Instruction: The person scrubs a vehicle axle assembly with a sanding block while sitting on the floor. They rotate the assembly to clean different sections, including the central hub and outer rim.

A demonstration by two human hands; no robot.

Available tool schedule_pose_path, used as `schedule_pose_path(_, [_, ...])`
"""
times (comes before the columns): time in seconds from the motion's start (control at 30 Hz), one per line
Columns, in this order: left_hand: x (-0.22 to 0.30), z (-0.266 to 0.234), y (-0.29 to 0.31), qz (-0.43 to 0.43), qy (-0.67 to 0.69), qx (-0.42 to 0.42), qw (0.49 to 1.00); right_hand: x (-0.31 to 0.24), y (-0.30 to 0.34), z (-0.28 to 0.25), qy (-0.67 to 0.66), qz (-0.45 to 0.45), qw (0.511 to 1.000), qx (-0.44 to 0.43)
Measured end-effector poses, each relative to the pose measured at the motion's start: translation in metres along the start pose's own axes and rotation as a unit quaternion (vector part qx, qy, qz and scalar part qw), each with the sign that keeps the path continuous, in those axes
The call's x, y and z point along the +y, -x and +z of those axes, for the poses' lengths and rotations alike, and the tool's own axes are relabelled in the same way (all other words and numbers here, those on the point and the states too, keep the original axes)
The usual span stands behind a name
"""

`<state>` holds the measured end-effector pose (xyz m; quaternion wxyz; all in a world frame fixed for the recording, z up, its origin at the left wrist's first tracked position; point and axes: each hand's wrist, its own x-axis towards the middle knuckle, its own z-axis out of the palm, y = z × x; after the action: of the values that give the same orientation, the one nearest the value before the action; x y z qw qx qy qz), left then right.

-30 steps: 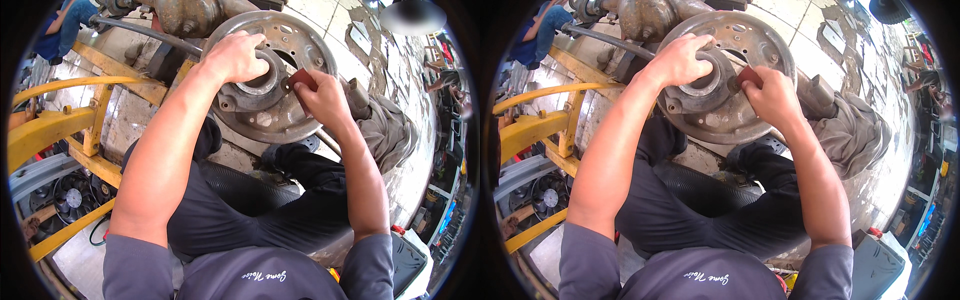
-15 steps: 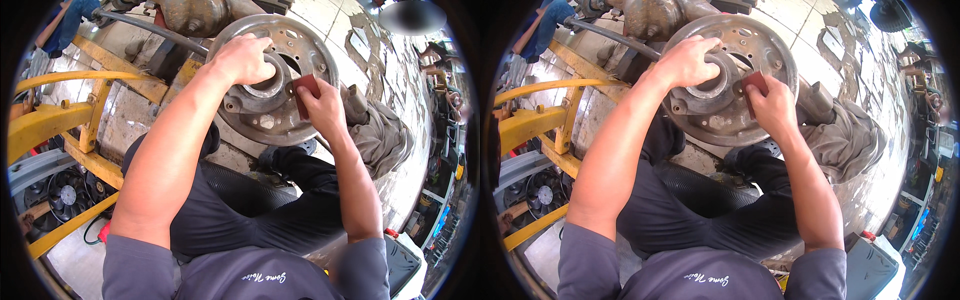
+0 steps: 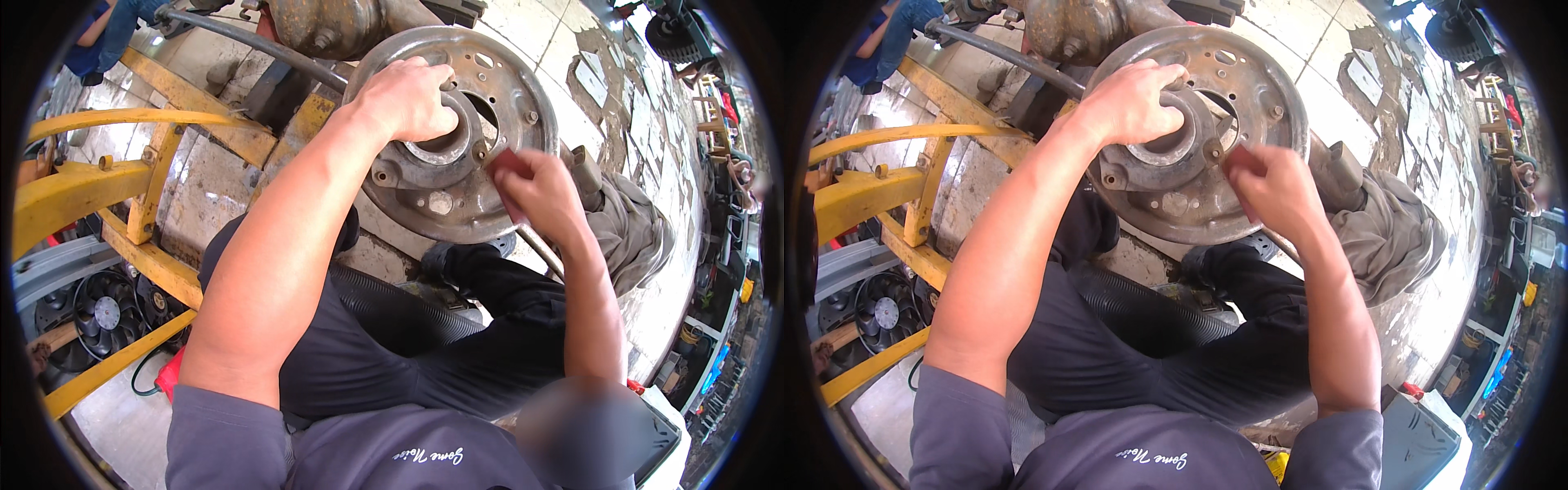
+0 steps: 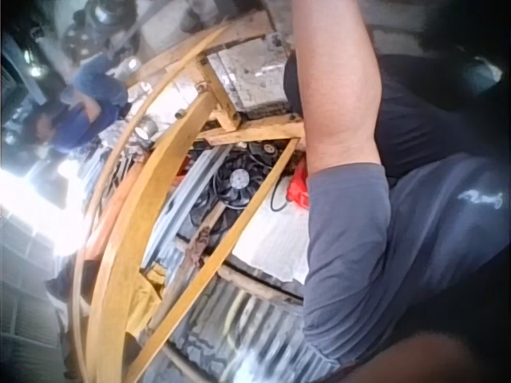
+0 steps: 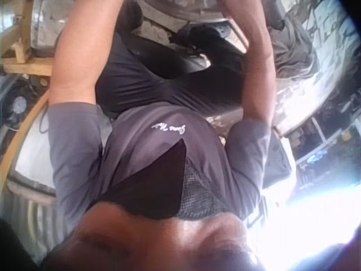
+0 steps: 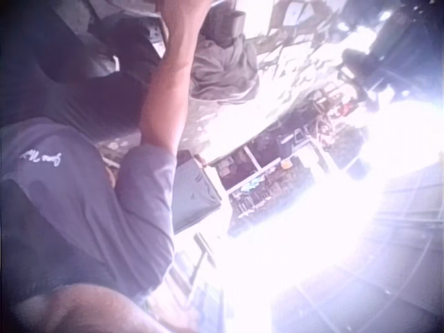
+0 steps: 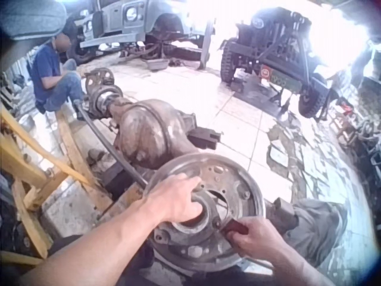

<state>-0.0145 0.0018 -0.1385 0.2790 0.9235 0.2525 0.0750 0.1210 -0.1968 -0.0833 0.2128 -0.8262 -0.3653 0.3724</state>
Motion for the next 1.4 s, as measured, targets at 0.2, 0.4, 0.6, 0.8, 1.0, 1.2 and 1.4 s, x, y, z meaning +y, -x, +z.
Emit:
schedule_pose_path(0.2, [0.001, 0.001, -0.004, -0.002, 0.003, -0.006, 1.000, 0.002, -0.011, 0.012, -0.047, -0.060, 0.985, 0.152])
schedule_pose_path(0.4, [0.003, -0.004, 0.001, -0.001, 0.009, -0.015, 1.000, 0.006, -0.008, 0.009, 0.023, -0.079, 0.992, 0.092])
schedule_pose_path(0.6, [0.002, 0.000, -0.005, -0.007, 0.007, -0.015, 1.000, 0.006, -0.007, 0.006, -0.046, -0.038, 0.993, 0.106])
schedule_pose_path(0.8, [0.001, -0.001, 0.001, -0.004, 0.011, 0.004, 1.000, 0.009, -0.015, 0.009, 0.005, -0.087, 0.992, 0.091])
schedule_pose_path(1.0, [0.000, 0.001, -0.004, -0.001, -0.002, -0.004, 1.000, -0.003, -0.001, -0.002, -0.024, -0.052, 0.995, 0.087])
schedule_pose_path(1.2, [0.000, -0.002, 0.001, 0.002, 0.017, 0.001, 1.000, -0.008, -0.013, 0.009, -0.003, -0.047, 0.995, 0.089])
schedule_pose_path(1.4, [0.002, -0.001, -0.002, 0.000, 0.001, -0.010, 1.000, 0.005, -0.005, -0.004, -0.024, -0.030, 0.995, 0.087])
